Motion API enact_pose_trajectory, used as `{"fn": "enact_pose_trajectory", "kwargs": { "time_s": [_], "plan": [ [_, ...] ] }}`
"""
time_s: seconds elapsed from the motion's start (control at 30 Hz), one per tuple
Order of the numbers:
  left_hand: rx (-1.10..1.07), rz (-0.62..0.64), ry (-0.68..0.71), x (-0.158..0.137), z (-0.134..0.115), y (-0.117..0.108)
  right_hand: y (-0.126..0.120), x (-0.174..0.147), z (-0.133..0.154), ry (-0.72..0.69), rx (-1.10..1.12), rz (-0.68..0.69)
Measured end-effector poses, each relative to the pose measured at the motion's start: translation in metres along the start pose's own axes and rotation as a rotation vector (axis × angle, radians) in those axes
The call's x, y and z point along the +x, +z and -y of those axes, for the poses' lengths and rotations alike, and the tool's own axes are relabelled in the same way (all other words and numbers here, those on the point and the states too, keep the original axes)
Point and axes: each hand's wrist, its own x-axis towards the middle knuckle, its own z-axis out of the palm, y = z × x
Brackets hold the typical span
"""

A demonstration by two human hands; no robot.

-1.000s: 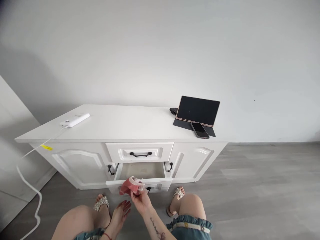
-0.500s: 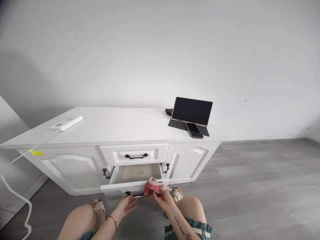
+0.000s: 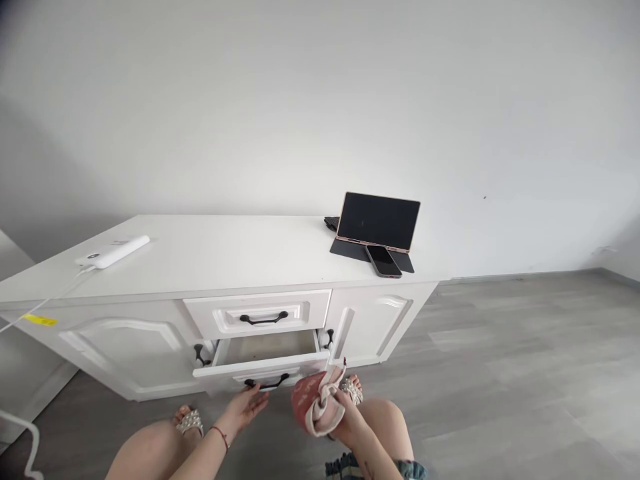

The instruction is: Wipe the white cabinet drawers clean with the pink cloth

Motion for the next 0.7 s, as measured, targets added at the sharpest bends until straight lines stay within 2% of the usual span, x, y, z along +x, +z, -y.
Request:
{"fn": "enact_pose_trajectory", "kwargs": {
  "time_s": [0.2, 0.43, 0.7],
  "plan": [
    [0.070, -0.028, 0.058, 0.010, -0.016, 0.020, 0.013, 0.014, -0.025, -0.031, -0.099, -0.157],
    [0.048, -0.043, 0.119, 0.026, -0.030, 0.036, 0.010, 0.035, -0.048, -0.025, -0.249, -0.156],
    [-0.007, -0.067, 0.135, 0.036, -0.040, 0.048, 0.009, 0.059, -0.064, -0.059, -0.305, -0.174]
  ]
}}
